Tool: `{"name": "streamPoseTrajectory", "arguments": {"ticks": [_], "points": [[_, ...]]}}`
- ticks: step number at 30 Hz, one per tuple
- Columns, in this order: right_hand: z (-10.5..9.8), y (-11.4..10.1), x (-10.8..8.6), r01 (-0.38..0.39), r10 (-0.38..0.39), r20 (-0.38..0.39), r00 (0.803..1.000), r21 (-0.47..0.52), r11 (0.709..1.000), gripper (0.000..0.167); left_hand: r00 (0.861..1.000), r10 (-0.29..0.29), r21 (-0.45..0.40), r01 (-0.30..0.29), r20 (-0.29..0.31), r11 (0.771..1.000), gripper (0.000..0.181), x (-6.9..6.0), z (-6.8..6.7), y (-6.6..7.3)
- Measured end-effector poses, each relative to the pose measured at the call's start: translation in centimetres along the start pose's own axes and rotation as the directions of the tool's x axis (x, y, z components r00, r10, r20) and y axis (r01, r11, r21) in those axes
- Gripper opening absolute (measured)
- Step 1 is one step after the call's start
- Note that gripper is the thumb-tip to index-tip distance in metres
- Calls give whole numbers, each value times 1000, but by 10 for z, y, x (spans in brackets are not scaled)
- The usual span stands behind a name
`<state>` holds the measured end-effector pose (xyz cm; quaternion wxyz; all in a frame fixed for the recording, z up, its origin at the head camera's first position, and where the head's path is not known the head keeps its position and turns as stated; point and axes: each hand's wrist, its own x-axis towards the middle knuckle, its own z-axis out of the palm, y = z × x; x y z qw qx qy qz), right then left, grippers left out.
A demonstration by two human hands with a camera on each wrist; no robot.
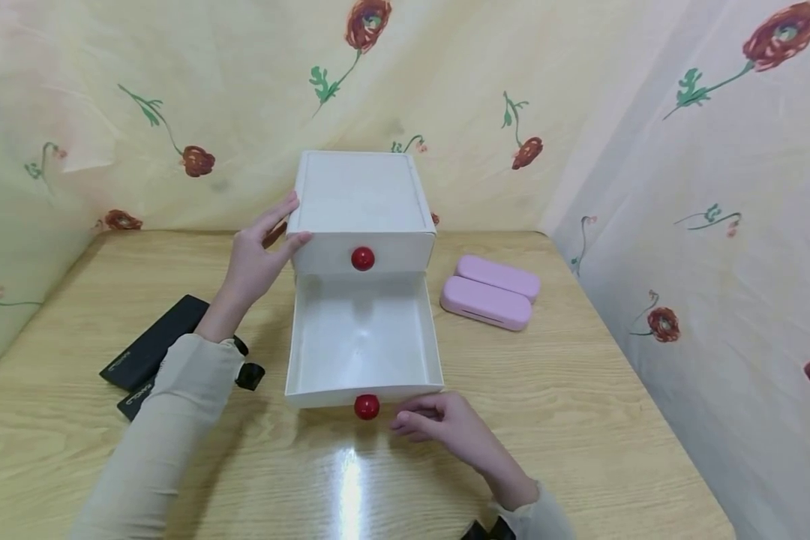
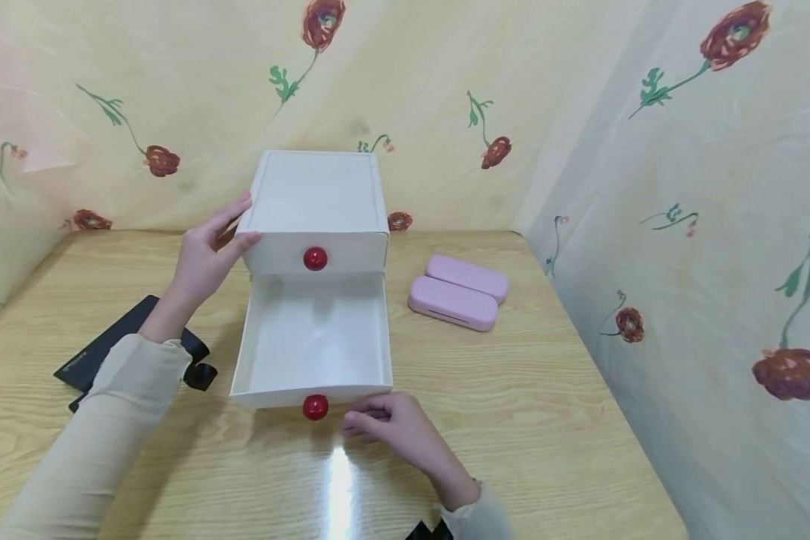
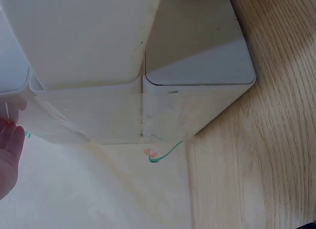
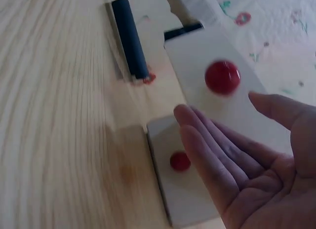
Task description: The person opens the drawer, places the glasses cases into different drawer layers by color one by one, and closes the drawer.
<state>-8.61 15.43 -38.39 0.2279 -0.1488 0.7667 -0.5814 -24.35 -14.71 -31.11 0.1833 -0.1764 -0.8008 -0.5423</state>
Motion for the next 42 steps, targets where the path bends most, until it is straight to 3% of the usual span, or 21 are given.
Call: {"name": "streamPoseTrajectory", "arguments": {"ticks": [10,15,18,23,29,35,42], "points": [[-38,13,-12,-37,36,69,997,11,999,46,1000,-3,8,3,-10,1000,54,1,-1,-1],[-63,11,-15,-43,43,2,999,-64,997,47,1000,-2,27,1,3,1000,54,4,-3,1],[-78,10,-15,-31,23,-52,998,-163,986,47,1000,-4,47,4,9,999,54,3,-6,1],[-105,12,-5,-12,-50,-164,985,-358,934,42,1000,-1,55,0,10,998,54,4,-6,2],[-144,21,22,32,-155,-225,962,-470,882,46,1000,7,52,-7,5,999,52,5,-4,2],[-175,27,50,74,-277,-243,930,-613,786,48,1000,2,34,-3,11,999,52,5,-2,1],[-192,24,73,25,-240,-220,946,-686,727,52,1000,2,36,-2,7,999,52,5,-4,1]]}}
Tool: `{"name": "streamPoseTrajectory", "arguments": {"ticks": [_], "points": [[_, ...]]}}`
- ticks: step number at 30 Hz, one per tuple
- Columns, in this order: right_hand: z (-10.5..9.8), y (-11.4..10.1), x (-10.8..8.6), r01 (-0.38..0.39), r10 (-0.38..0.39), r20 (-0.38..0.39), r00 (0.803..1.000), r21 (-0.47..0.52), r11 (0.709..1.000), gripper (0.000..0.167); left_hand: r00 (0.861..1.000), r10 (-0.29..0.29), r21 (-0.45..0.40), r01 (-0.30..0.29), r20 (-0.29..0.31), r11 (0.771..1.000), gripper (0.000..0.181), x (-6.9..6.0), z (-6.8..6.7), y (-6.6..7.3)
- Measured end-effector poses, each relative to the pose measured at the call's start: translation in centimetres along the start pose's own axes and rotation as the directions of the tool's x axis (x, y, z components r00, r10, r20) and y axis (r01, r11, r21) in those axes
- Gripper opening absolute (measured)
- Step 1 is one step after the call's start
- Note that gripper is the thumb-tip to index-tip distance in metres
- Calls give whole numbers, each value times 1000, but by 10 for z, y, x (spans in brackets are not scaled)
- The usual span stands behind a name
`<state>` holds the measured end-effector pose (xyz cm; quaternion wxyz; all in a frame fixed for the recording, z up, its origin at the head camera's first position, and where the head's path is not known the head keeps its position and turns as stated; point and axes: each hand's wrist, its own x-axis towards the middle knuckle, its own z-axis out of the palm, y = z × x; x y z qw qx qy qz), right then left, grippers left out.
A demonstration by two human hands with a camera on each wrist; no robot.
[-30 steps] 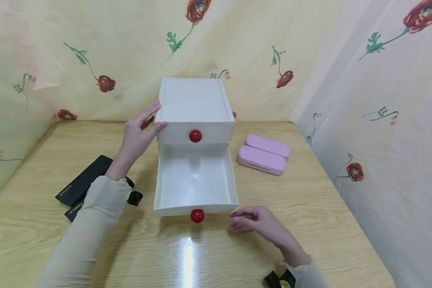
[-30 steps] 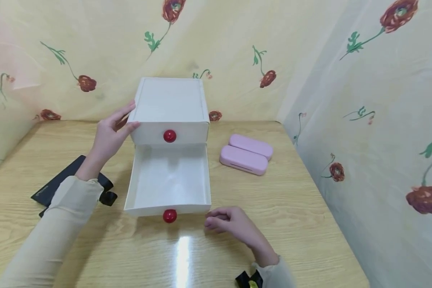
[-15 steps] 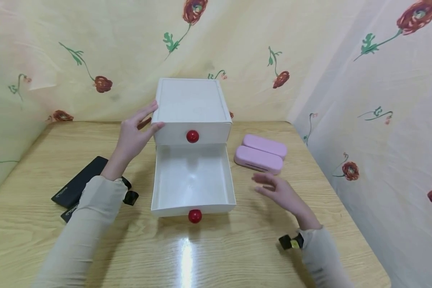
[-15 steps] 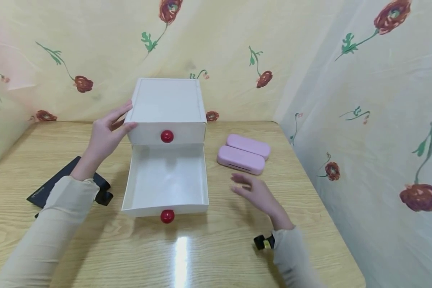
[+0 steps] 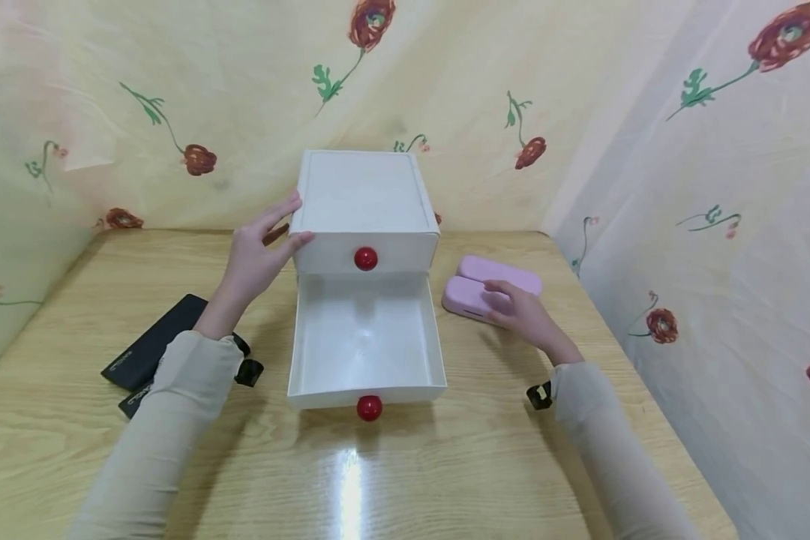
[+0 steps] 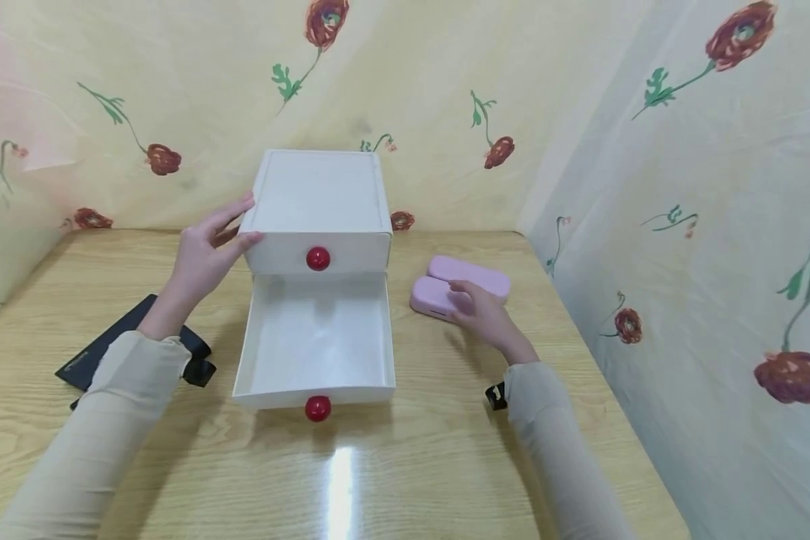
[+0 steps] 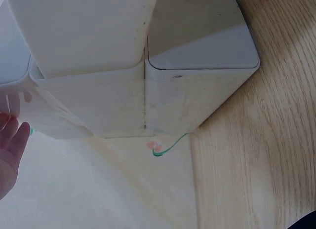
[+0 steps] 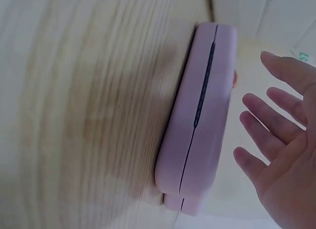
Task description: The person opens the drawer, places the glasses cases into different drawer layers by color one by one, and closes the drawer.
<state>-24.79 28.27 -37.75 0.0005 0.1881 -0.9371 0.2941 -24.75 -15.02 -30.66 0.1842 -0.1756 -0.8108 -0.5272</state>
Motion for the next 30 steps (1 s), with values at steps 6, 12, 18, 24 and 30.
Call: {"name": "streamPoseTrajectory", "arguments": {"ticks": [6,12,18,24,30], "points": [[-1,8,11,-27,29,28,999,-63,998,55,1000,-9,15,9,3,1000,53,0,-1,0],[0,16,12,-68,73,53,996,-94,993,59,1000,-10,4,10,13,1000,53,0,0,0],[1,22,11,-56,64,62,996,-120,991,58,1000,-12,12,12,12,1000,53,1,3,0],[2,24,15,-42,55,74,996,-159,986,57,999,-35,22,35,6,999,54,-1,0,0],[1,18,13,-53,70,75,995,-215,975,59,1000,-21,14,21,4,1000,53,0,0,0]]}}
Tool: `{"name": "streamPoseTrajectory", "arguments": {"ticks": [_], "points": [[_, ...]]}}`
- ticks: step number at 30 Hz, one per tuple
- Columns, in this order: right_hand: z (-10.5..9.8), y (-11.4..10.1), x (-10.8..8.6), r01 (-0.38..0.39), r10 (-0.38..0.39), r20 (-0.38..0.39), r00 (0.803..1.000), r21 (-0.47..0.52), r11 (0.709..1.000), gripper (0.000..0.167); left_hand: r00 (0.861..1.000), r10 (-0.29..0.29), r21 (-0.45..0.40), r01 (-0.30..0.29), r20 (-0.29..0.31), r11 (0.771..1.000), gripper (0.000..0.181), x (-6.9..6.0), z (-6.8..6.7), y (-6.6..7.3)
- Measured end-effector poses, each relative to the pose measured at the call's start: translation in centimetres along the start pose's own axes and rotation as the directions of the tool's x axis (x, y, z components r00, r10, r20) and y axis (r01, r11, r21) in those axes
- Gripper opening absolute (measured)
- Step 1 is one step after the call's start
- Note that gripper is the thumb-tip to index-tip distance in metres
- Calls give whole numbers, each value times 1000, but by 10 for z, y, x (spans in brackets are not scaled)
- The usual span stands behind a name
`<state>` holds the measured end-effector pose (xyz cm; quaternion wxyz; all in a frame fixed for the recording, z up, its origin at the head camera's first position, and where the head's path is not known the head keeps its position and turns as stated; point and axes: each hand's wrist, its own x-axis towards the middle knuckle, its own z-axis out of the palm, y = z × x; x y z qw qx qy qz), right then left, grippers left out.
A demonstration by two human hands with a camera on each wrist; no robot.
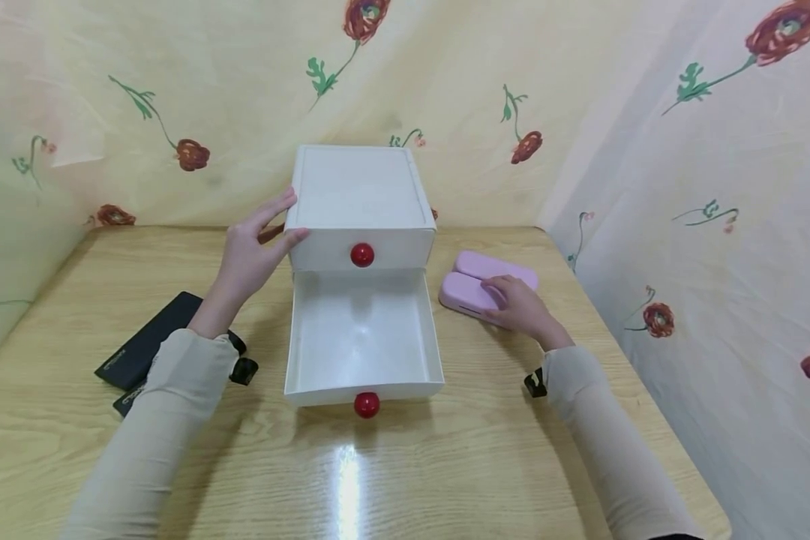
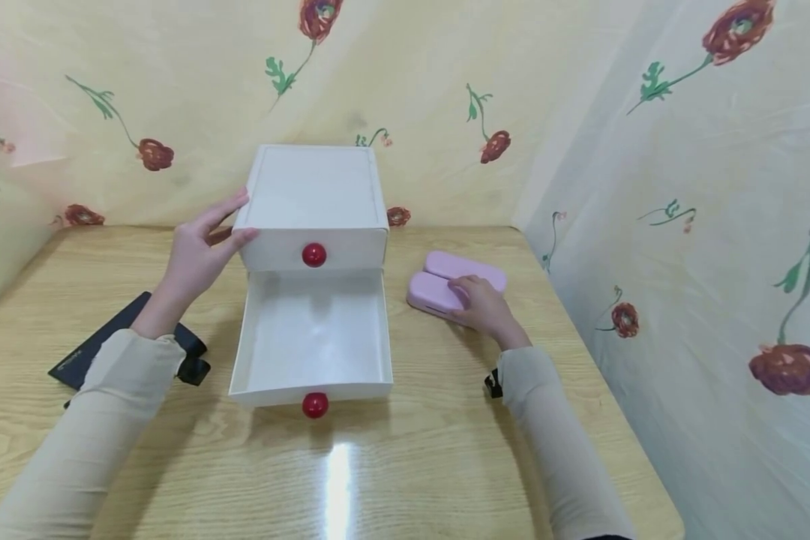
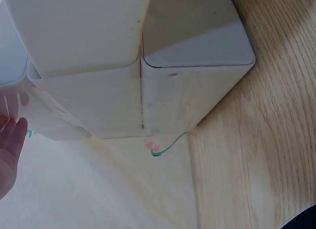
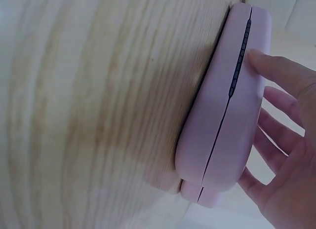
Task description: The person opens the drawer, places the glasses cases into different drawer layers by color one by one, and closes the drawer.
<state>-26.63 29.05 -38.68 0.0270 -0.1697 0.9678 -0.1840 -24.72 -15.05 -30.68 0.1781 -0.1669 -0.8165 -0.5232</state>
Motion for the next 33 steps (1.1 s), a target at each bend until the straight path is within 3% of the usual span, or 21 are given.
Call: {"name": "streamPoseTrajectory", "arguments": {"ticks": [10,19,33], "points": [[4,-2,-10,43,-42,-7,999,43,998,56,1000,-3,3,3,5,1000,54,-1,0,-1],[2,-1,-12,54,-53,42,998,-28,998,65,1000,4,4,-4,0,1000,54,0,0,0],[2,-3,-22,45,-46,-10,999,-95,995,59,1000,5,7,-5,3,1000,55,-1,0,1]]}}
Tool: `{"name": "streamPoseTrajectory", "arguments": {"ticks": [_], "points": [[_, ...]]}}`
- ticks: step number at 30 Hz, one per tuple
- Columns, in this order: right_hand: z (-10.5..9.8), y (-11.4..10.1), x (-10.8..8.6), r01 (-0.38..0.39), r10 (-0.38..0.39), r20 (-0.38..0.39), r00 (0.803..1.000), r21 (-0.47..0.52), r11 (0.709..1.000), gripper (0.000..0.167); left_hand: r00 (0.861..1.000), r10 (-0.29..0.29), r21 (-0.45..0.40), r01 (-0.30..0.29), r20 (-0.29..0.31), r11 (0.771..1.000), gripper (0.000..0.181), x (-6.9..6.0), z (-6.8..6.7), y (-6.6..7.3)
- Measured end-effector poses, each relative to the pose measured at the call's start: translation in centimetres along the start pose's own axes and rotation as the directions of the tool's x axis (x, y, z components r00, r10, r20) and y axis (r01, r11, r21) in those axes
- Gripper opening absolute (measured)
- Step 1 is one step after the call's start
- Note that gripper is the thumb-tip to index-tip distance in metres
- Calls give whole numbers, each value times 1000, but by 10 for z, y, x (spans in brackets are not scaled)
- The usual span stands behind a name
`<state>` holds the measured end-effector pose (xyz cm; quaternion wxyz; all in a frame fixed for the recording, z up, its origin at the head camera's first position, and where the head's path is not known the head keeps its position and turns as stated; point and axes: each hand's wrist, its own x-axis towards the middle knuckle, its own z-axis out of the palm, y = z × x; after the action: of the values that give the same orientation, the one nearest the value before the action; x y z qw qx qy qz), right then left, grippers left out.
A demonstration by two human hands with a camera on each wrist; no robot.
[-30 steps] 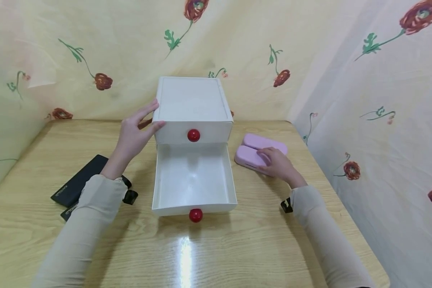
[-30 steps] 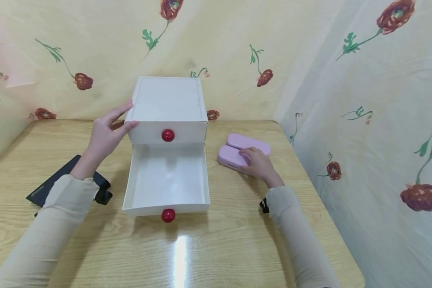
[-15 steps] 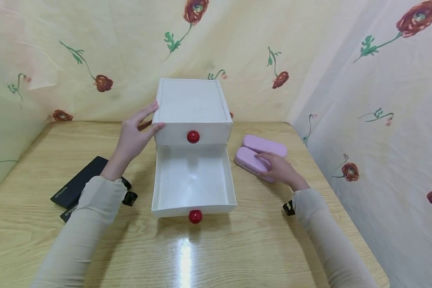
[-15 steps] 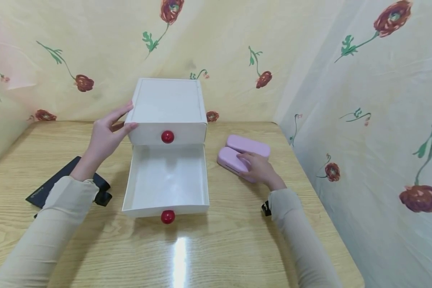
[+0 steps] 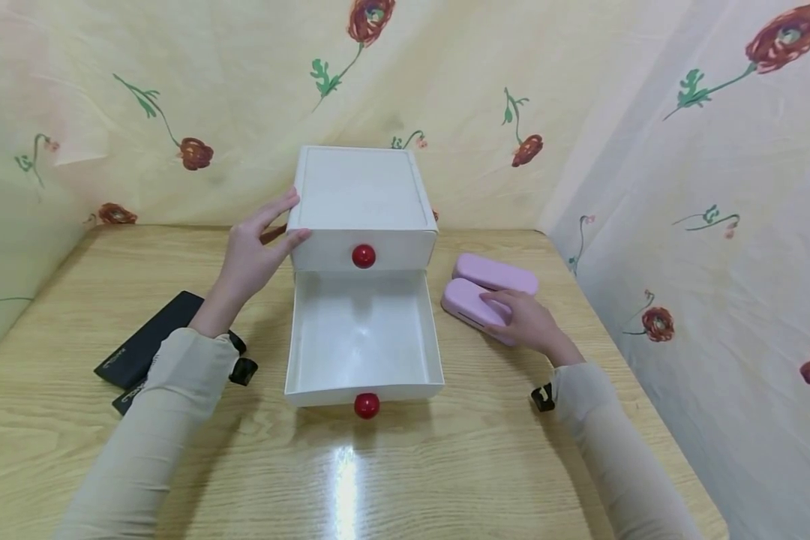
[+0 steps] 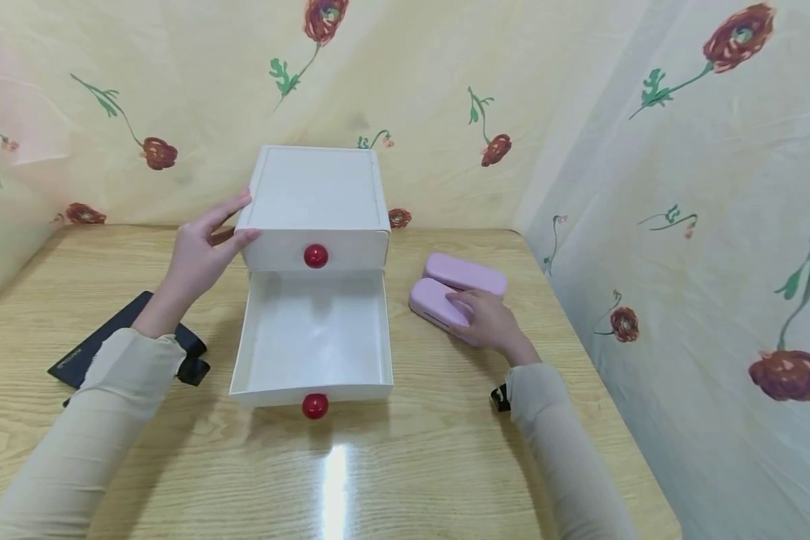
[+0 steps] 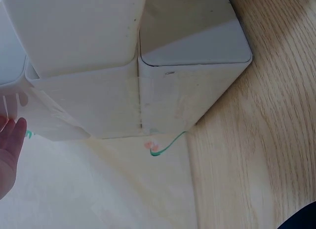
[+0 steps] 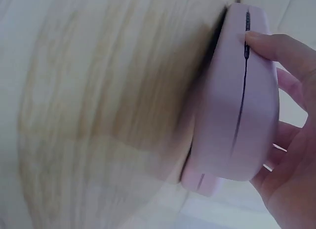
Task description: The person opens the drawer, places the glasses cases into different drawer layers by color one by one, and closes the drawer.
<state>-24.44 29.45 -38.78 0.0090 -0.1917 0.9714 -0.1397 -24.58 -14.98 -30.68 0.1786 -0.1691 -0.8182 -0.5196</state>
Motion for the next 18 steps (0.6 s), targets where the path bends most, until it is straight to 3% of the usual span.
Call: {"name": "streamPoseTrajectory", "arguments": {"ticks": [14,18], "points": [[-27,-24,-26,72,-74,-121,990,-21,997,55,999,39,28,-38,-16,999,53,0,1,-1],[-40,-33,-33,89,-91,-124,988,-25,996,55,999,39,39,-39,-13,998,53,0,0,-2]]}}
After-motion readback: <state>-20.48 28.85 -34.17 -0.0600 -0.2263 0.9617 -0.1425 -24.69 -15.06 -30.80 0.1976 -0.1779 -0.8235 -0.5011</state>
